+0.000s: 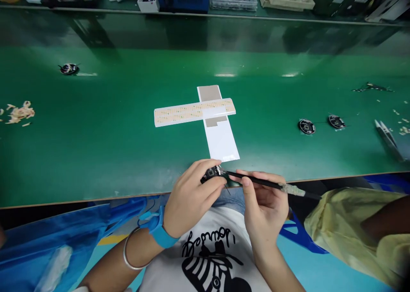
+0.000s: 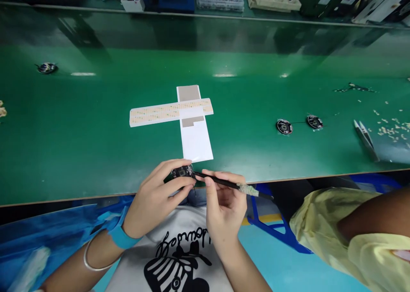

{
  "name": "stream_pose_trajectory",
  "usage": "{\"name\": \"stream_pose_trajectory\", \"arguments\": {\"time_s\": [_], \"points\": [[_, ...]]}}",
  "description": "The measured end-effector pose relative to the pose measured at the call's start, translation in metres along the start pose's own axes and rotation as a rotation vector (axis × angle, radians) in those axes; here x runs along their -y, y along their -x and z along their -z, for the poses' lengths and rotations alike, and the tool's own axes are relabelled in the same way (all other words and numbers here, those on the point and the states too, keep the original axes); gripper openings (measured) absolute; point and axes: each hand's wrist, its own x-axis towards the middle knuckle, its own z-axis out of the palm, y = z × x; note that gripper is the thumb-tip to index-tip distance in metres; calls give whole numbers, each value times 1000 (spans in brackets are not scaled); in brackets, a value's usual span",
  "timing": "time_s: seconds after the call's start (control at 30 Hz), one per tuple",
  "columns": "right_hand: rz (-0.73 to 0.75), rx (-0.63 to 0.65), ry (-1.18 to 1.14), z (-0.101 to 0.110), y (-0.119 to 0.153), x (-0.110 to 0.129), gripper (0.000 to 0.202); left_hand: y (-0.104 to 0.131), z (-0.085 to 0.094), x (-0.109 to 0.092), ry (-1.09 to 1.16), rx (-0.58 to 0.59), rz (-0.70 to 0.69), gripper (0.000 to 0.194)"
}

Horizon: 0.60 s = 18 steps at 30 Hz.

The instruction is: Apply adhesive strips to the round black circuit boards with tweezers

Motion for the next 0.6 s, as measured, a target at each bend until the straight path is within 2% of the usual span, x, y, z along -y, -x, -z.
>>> {"name": "stream_pose_trajectory", "arguments": {"time_s": [0.1, 0.23, 0.4, 0.6], "points": [[24, 2, 25, -3, 5, -4, 18, 4, -3, 1, 70, -67, 59, 15], [126, 1, 42, -6, 7, -13, 22, 4, -3, 0, 129, -159, 122, 12], [193, 50, 64, -5, 5, -18, 27, -1, 0, -2, 46, -187, 154, 10], [187, 57, 133, -5, 4, -17, 26, -3, -2, -1, 34, -201, 159, 9]]}}
